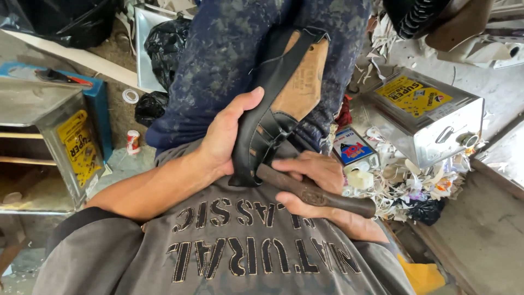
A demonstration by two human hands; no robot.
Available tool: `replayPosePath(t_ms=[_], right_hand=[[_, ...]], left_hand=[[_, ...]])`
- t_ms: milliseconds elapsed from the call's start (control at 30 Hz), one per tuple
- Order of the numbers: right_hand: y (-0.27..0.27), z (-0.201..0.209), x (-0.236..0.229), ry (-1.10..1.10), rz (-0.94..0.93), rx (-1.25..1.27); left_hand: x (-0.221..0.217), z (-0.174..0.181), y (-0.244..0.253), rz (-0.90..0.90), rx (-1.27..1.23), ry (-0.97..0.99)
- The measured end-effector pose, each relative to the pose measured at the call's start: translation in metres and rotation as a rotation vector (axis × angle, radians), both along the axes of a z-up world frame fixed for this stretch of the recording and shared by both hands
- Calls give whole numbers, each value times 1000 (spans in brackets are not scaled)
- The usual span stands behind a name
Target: Lasting a shoe by pulling the leather upper over a last with pliers and hammering it into place.
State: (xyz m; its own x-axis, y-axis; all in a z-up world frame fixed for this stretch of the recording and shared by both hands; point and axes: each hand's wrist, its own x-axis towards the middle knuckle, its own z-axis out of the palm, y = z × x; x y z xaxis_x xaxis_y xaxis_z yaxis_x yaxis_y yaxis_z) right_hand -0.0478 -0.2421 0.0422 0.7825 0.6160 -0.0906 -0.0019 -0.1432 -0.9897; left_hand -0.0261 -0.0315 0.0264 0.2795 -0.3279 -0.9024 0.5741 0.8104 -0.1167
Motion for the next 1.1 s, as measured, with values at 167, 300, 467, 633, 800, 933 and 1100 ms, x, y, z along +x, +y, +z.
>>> replayPosePath(t_ms=[167, 300, 467, 633, 800, 933, 1100], right_hand=[[17, 2, 8, 43, -55, 21], [23, 2, 14, 63, -32, 74], [30, -6, 21, 26, -19, 119], [39, -10, 28, 23, 30, 154], [44, -13, 29, 39, 42, 180], [41, -18, 29, 46, 63, 179], [43, -17, 32, 28, 75, 162]], left_hand=[[-8, -19, 2, -13, -50, -28], [-8, -12, 3, -10, -51, -27], [-6, -15, 5, -2, -47, -29], [-12, -23, 5, 10, -76, -10], [-12, -24, 5, 18, -30, -5], [-17, -32, 2, 44, -39, -9], [-14, -31, 3, 29, 17, 1]])
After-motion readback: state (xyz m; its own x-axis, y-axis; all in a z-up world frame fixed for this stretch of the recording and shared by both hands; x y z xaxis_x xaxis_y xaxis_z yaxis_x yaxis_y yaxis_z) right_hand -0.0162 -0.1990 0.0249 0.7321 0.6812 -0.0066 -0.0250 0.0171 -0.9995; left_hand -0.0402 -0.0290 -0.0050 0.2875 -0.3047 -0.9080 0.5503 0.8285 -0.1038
